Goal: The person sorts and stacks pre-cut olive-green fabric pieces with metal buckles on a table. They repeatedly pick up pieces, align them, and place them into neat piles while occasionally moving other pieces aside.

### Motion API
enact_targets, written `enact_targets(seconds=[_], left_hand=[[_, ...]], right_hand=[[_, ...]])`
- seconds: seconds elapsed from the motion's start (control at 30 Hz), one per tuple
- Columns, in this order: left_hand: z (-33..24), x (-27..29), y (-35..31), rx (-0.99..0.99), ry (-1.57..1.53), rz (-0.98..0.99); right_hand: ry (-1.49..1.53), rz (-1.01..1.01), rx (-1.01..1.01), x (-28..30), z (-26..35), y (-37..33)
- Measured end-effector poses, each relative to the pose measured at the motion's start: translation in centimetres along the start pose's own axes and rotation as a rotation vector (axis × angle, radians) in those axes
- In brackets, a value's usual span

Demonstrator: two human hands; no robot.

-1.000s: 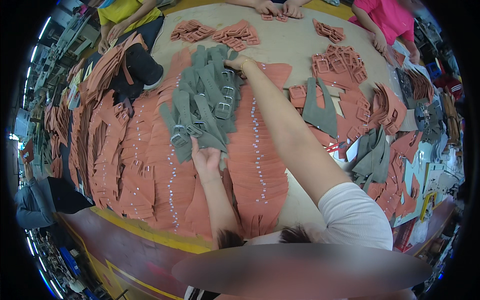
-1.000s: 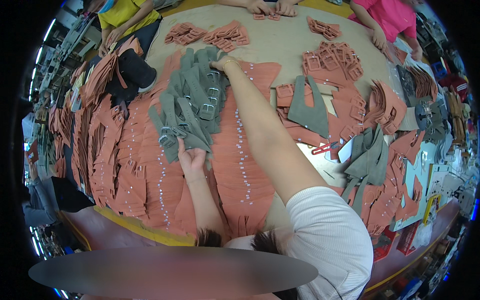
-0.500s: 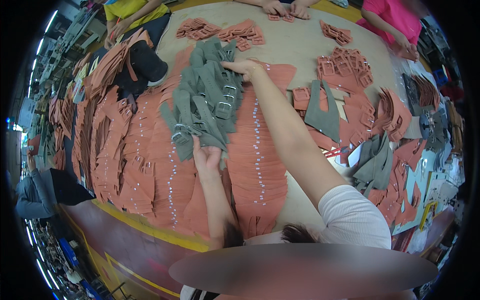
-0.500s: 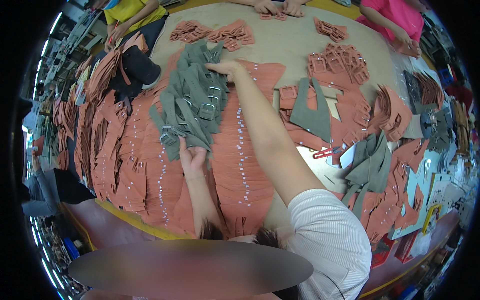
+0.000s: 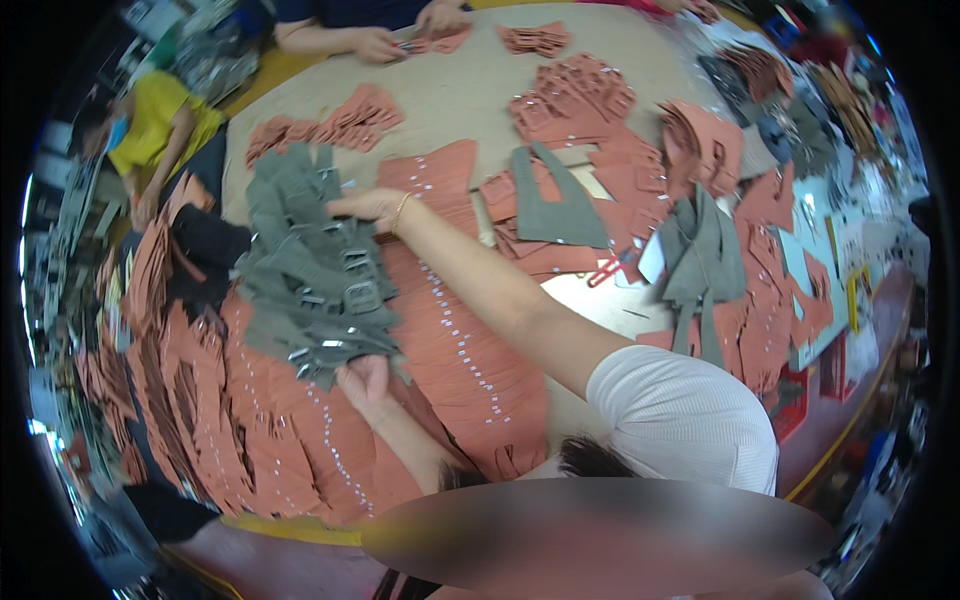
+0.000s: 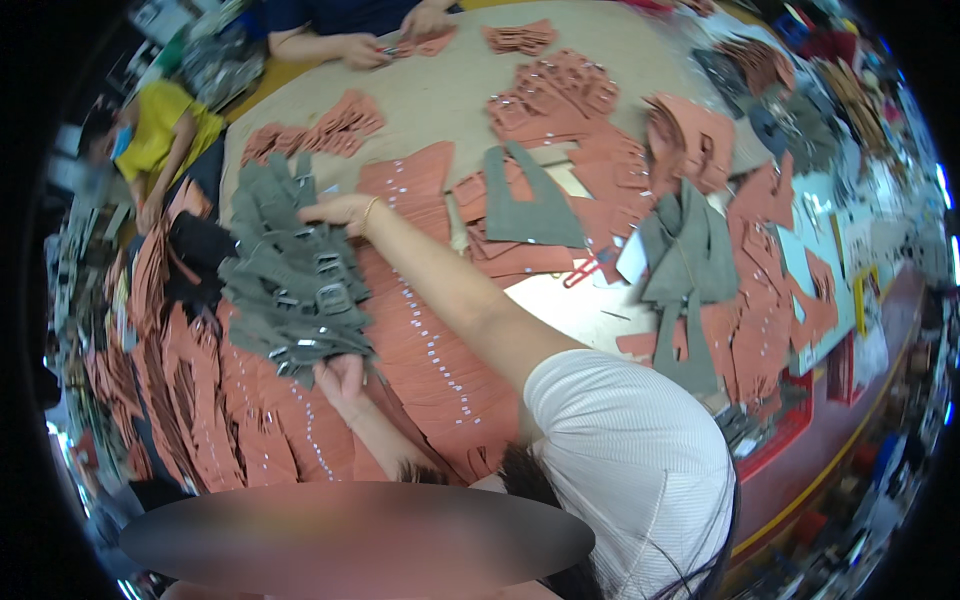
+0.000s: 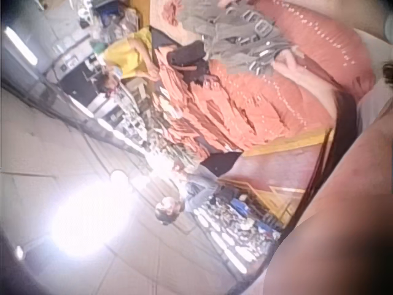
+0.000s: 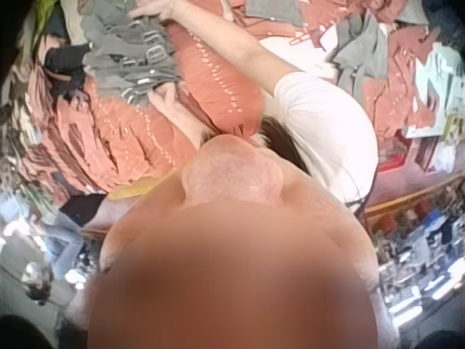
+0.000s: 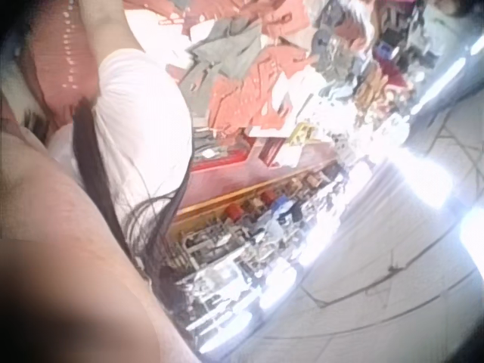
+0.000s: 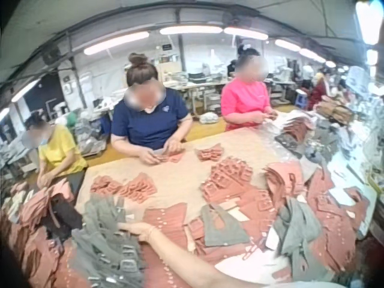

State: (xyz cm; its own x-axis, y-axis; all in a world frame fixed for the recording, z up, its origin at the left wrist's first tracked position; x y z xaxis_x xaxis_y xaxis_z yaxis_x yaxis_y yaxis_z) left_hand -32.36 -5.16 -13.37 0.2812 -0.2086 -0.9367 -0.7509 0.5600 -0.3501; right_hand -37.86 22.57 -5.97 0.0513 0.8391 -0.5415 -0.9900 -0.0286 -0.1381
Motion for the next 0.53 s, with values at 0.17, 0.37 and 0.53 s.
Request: enact_targets(seconds=[0.17, 0.37, 0.53], left_hand=[[-2.6, -0.3, -1.2, 0.077, 0.01, 0.099], [-3.1, -0.6, -3.0, 0.232, 0.015, 0.256], [3.4, -8.2, -6.8, -0.091, 0.306, -0.152]], right_hand=[[0.078, 0.0, 0.109, -1.2, 0.2, -2.3], [0.102, -0.056, 0.206, -2.4, 0.9, -8.4], [0.267, -0.07, 0.394, -3.0, 2.9, -15.0]])
Point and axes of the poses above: each hand's wrist, its own y-axis towards the middle knuckle, its own x-axis out of the back of the hand, z = x × y, the point moved 1 cm from there along y, towards the middle knuckle, and after that the axes turned 12 degrees about -y, right-handed, at the moved point
